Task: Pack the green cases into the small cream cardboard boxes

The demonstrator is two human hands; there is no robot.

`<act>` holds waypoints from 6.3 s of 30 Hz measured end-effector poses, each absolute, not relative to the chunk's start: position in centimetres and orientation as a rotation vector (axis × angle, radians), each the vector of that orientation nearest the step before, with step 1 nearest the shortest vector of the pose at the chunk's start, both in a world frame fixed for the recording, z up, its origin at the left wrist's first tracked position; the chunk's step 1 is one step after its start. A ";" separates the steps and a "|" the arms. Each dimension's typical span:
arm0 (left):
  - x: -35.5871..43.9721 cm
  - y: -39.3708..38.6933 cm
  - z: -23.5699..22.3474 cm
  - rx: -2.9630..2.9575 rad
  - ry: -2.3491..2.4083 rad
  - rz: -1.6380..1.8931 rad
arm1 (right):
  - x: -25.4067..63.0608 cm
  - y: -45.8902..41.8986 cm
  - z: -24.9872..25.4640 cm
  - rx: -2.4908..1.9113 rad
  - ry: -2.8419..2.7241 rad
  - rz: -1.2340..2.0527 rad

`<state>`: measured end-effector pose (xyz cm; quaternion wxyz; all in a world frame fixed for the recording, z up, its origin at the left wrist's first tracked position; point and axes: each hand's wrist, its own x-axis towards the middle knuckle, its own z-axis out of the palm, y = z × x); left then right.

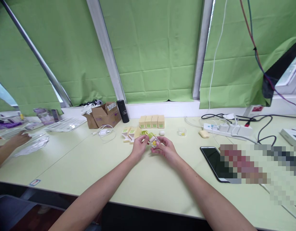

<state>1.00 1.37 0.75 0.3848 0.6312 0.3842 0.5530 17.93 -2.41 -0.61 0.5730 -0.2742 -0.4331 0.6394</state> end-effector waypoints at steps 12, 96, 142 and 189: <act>0.8 1.5 0.1 1.711 0.974 1.338 | 18.0 -2.3 -0.8 -0.646 -1.001 1.510; 1.2 0.0 0.4 1.702 0.800 1.256 | 18.8 -1.8 -0.7 -0.687 -0.984 1.190; -0.1 0.6 -0.3 2.359 1.394 0.842 | 19.8 -0.8 -1.3 -1.020 -1.056 0.771; -5.0 3.6 2.6 2.303 2.063 0.822 | 19.4 -1.2 -1.6 -1.037 -1.172 0.748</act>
